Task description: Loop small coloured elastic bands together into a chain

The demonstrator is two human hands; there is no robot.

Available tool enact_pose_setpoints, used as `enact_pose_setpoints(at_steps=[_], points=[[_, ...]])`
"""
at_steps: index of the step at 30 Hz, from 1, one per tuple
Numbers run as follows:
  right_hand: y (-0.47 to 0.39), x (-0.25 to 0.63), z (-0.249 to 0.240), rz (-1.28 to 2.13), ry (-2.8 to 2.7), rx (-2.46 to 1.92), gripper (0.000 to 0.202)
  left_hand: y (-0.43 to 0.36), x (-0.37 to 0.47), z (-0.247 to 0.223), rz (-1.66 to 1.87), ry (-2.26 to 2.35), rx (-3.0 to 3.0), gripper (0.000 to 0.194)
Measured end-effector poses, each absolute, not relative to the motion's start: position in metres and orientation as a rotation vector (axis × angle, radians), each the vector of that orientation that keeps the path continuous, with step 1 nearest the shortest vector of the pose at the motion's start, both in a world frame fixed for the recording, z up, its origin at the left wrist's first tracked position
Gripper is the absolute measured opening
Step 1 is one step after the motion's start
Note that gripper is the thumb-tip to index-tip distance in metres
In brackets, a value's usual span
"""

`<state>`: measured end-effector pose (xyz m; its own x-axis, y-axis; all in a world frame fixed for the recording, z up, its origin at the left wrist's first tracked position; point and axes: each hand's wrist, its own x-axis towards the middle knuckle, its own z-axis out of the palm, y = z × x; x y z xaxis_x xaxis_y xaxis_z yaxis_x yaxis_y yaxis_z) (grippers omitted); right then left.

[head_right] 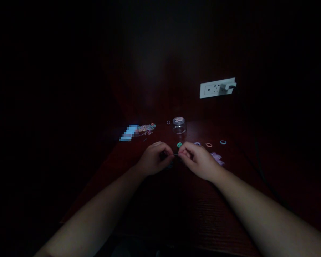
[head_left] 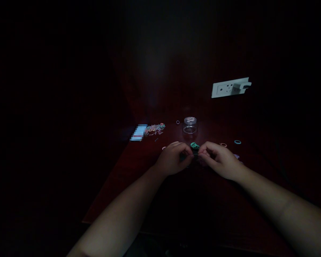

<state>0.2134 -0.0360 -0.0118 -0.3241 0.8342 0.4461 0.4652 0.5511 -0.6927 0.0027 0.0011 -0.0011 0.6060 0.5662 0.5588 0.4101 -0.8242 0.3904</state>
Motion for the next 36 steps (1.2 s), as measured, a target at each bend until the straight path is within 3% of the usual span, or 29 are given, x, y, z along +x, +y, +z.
enact_pose_setpoints(at_steps=[10, 18, 36], points=[[-0.0354, 0.2123, -0.012, 0.665, -1.931, -1.033, 0.012, 0.0005, 0.0032, -0.001, 0.995, 0.774, 2.603, 0.005], [-0.0332, 0.2125, -0.0157, 0.68, -1.948, -1.0, 0.022, -0.0034, 0.0033, 0.002, 0.944, 0.723, 2.604, 0.005], [-0.0355, 0.2146, -0.0129, 0.693, -1.955, -1.032, 0.012, -0.0039, 0.0038, 0.0032, 0.97, 0.688, 2.608, 0.005]])
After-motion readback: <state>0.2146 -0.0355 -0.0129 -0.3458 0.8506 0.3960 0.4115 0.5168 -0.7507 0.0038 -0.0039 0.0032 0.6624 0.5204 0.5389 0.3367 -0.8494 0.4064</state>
